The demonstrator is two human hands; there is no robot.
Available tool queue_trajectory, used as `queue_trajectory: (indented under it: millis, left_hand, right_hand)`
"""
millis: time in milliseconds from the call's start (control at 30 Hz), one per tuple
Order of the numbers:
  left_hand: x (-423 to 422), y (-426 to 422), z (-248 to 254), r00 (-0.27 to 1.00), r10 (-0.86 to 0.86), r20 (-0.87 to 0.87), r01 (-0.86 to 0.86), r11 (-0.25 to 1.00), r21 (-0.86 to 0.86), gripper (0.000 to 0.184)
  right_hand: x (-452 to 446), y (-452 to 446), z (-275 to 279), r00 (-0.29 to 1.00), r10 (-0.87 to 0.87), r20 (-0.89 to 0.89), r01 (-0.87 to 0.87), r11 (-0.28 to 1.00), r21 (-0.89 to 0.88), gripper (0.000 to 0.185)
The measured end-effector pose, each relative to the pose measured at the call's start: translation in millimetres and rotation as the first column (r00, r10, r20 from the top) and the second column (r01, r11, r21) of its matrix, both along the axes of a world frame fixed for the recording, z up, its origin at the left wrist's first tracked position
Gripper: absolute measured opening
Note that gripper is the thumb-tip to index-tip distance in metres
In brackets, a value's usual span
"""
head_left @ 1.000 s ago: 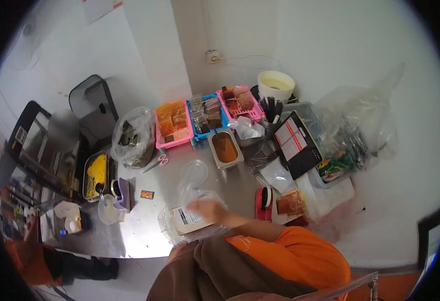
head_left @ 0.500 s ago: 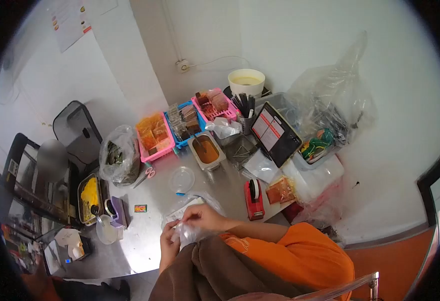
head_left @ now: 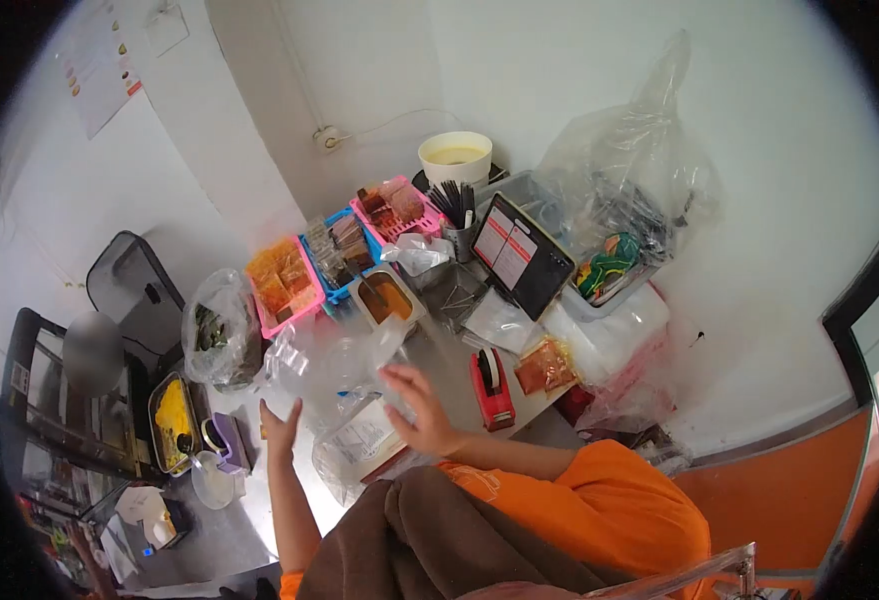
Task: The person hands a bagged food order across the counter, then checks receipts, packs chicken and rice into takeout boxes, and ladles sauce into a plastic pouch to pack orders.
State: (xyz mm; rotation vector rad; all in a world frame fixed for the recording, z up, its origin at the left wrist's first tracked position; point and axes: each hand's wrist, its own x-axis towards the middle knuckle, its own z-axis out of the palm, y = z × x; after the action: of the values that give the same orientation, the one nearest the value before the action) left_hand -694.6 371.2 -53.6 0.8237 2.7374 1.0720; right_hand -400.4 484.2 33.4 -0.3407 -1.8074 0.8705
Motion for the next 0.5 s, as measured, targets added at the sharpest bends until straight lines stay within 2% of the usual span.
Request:
queue_trajectory:
  millis: [67, 100, 133, 167, 200, 233, 300, 333, 400, 433, 500]
  left_hand:
    - [33, -20, 11, 0.991, -0.091, -0.096, 0.102, 0.988, 0.114, 0.097]
    - [39, -37, -9, 0.97, -0.096, -0.224, 0.116, 0.99, 0.078, 0.1]
    - [63, -53, -15, 0.98, -0.049, -0.192, 0.062, 0.996, 0.061, 0.103]
    - [68, -74, -61, 0.973, -0.066, -0.223, 0.074, 0.997, 0.029, 0.108]
    - [94, -86, -75, 0.999, -0.01, -0.036, 0.009, 1.0, -0.025, 0.106]
    - [134, -88, -43, 0.909, -0.168, 0.381, 0.078, 0.967, 0.241, 0.098]
    - [132, -110, -75, 0.792, -0.258, 0.553, 0.283, 0.958, 0.042, 0.052]
    - [134, -114, -69, 0.749, -0.209, 0.629, 0.239, 0.97, 0.038, 0.045]
    - [137, -116, -50, 0.633, -0.12, 0.765, 0.156, 0.987, 0.026, 0.032]
    - [138, -114, -29, 0.693, -0.251, 0.676, 0.273, 0.959, 0.075, 0.028]
    - [144, -111, -1, 0.561, -0.213, 0.8, 0.014, 0.968, 0.249, 0.026]
  right_hand:
    - [-2, -11, -11, 0.98, 0.197, 0.037, -0.197, 0.98, 0.004, 0.048]
    - [-2, -14, -16, 0.97, 0.229, 0.078, -0.233, 0.971, 0.052, 0.048]
    - [-3, -17, -21, 0.944, 0.308, 0.116, -0.313, 0.95, 0.024, 0.048]
    - [-5, -20, -27, 0.909, 0.389, 0.151, -0.393, 0.919, -0.007, 0.048]
    - [-9, -22, -34, 0.863, 0.47, 0.184, -0.472, 0.881, -0.039, 0.048]
    - [-18, -24, -49, 0.808, 0.551, 0.209, -0.548, 0.833, -0.08, 0.039]
    - [-32, -28, -91, 0.593, 0.696, 0.404, -0.706, 0.691, -0.155, 0.032]
    - [-37, -30, -105, 0.466, 0.738, 0.488, -0.763, 0.615, -0.201, 0.029]
    - [-47, -33, -128, 0.309, 0.776, 0.55, -0.816, 0.513, -0.265, 0.028]
    - [-50, -33, -134, 0.226, 0.783, 0.58, -0.835, 0.463, -0.299, 0.031]
    - [-63, -37, -144, -0.044, 0.726, 0.686, -0.751, 0.429, -0.503, 0.041]
